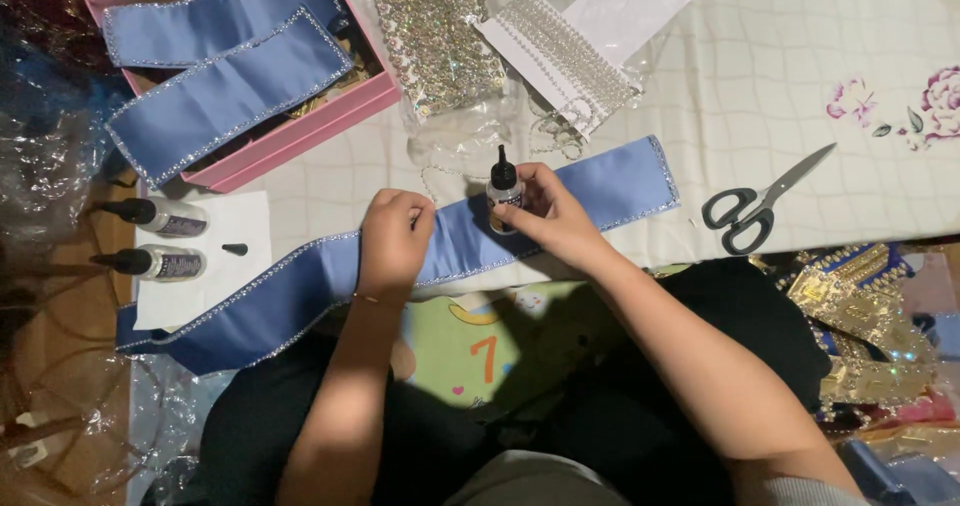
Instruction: The person applies glue to a blue ribbon and presses it onto a surface to secure it.
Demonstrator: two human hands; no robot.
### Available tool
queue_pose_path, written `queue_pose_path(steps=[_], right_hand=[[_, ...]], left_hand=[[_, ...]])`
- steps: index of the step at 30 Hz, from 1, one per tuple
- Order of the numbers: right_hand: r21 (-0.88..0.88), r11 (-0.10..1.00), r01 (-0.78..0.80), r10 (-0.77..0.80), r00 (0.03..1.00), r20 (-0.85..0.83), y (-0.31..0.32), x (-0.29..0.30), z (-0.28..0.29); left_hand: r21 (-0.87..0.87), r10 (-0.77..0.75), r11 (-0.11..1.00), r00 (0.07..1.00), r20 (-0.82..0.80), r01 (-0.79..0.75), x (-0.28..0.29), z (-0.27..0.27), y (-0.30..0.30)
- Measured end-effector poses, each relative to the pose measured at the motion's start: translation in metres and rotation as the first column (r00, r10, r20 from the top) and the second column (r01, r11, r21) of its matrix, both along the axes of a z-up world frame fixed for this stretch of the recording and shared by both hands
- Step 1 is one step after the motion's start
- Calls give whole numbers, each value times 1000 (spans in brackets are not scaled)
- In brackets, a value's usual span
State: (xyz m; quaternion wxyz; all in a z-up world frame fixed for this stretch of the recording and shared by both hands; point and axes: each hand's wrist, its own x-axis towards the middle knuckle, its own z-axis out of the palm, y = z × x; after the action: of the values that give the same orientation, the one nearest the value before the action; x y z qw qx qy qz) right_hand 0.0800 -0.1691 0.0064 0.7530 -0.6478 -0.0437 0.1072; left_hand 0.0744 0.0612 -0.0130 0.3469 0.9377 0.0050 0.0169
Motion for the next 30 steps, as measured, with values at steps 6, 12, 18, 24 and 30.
queue_pose_path(steps=[6,12,18,24,30], right_hand=[[50,998,27,-23,997,-78,-6,5,-3],[51,998,20,-17,998,-64,-3,6,3],[61,998,16,-12,997,-71,-2,6,1],[58,998,11,-7,998,-63,-2,6,3],[80,997,16,-9,997,-81,0,3,4]], left_hand=[[-20,-13,1000,1000,-19,13,2,8,2],[-64,-19,998,999,-41,17,1,8,7],[-124,-19,992,999,-37,15,2,15,6],[-192,-18,981,1000,-3,17,-8,54,6],[53,-169,984,985,-38,171,-17,39,12]])
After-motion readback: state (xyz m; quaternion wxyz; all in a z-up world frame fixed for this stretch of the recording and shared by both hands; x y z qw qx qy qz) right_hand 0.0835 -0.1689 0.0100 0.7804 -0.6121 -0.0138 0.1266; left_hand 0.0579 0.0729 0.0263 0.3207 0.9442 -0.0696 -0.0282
